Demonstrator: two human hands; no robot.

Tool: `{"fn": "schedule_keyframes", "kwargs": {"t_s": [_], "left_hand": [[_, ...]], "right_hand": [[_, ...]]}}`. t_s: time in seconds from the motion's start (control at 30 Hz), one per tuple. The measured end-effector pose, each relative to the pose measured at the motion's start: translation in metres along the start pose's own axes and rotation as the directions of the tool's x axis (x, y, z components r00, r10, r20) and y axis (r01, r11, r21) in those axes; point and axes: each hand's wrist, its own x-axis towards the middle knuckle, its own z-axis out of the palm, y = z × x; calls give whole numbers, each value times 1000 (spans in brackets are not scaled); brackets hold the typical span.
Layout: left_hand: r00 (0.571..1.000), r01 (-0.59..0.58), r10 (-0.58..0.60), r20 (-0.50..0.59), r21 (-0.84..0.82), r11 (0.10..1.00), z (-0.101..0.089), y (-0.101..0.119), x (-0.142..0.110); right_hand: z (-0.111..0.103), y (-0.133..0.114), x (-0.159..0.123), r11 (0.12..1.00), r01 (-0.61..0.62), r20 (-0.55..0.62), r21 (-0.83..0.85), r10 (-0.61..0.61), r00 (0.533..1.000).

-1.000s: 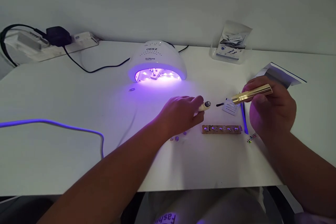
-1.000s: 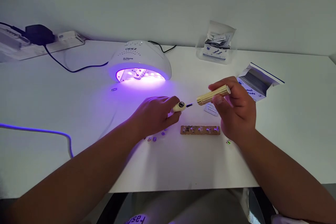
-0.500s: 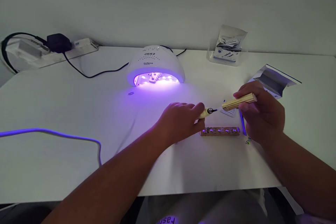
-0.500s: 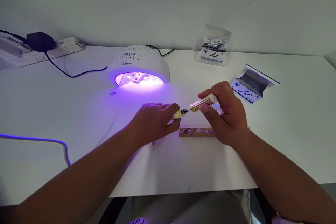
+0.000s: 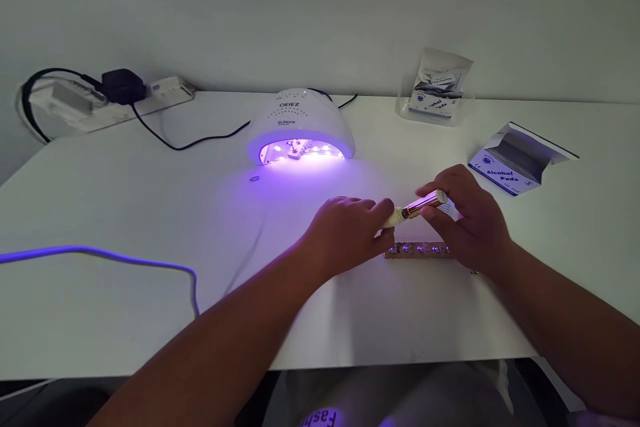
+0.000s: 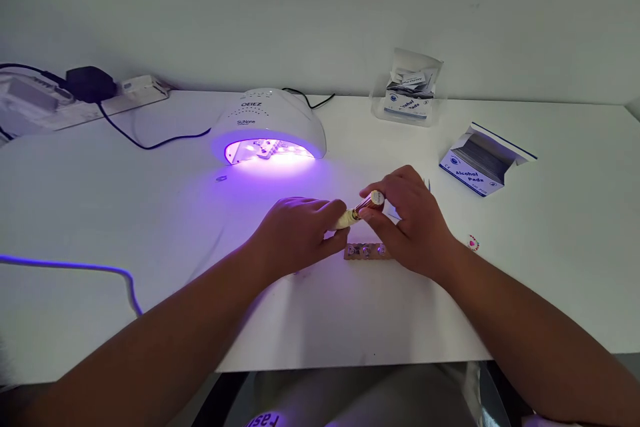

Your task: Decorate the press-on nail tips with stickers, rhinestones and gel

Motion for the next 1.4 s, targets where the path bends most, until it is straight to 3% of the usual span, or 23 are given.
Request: {"fn": "schedule_keyframes", "kwargs": {"t_s": [0.57, 0.77, 1.03, 1.13, 1.23, 1.4], "left_hand": [[998, 0, -1, -58, -18, 1000, 3, -1, -2], [996, -18, 14, -85, -44, 999, 4, -3, -1], [999, 21, -27, -43, -134, 991, 5, -6, -1], [996, 70, -76, -36, -153, 986, 5, -9, 0], [993, 110, -118, -29, -195, 975, 6, -13, 1], [973, 216, -230, -20, -274, 937, 5, -18, 2]], "right_hand": [[-3, -1, 1, 999, -38, -24, 22, 39, 999], [-6, 0, -3, 985, -102, -106, 141, 118, 987], [-16, 10, -4, 928, -118, -217, 352, 204, 955], [-20, 9, -2, 909, -136, -87, 395, 184, 979], [-19, 5, 0, 928, -115, 92, 355, 87, 992], [-10, 6, 1, 966, 28, 181, 256, -76, 980]]}}
